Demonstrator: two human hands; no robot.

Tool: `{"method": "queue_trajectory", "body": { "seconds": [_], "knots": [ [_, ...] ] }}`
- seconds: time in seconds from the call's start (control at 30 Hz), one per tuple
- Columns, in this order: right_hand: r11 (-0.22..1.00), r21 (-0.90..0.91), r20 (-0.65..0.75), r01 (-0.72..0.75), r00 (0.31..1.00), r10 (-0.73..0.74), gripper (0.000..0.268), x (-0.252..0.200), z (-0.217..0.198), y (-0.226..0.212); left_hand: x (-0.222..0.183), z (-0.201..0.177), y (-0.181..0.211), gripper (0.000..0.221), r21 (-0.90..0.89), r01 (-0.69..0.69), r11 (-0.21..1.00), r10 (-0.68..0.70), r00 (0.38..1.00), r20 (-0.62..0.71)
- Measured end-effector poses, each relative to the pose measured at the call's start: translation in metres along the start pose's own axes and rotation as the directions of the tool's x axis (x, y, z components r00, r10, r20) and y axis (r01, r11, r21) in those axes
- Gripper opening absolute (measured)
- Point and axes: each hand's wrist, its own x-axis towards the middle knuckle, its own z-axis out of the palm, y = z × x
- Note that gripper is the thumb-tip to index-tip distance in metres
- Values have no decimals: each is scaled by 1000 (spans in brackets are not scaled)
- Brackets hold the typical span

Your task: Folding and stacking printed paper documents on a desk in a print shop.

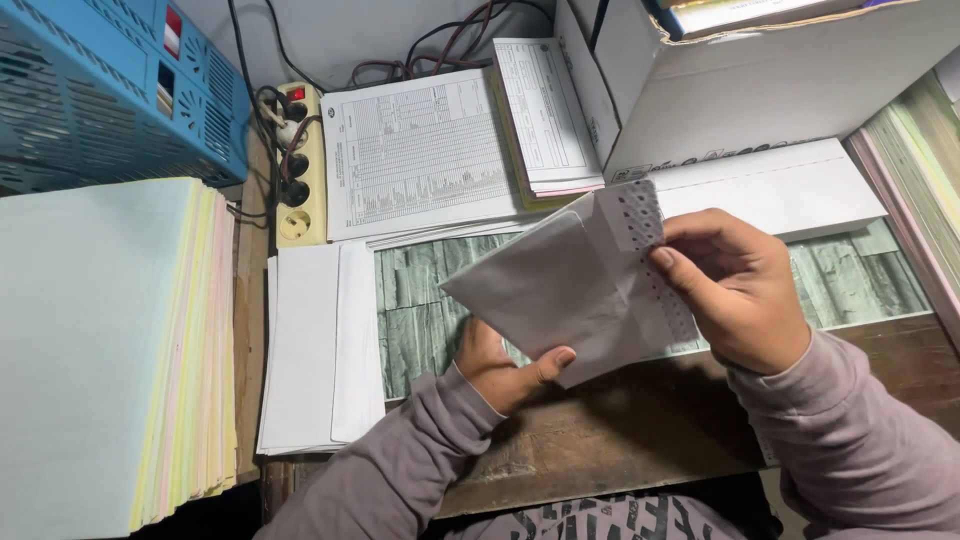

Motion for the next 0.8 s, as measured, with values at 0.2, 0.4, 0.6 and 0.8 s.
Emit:
{"method": "queue_trajectory", "body": {
  "seconds": [0.2,0.4,0.6,0.8],
  "knots": [
    [902,358,-34,-240,962,269,32,3,35,22,3,13,-17,47,-386,72,920,-172,958,-230],
    [919,293,20,-265,962,271,38,2,57,36,9,8,-42,76,-449,103,888,-245,931,-270],
    [948,279,87,-151,987,132,35,-11,63,47,6,-2,10,123,-62,214,975,-223,930,-294],
    [888,404,208,-220,967,145,33,-16,63,41,5,0,6,136,-32,277,960,-277,931,-238]
  ]
}}
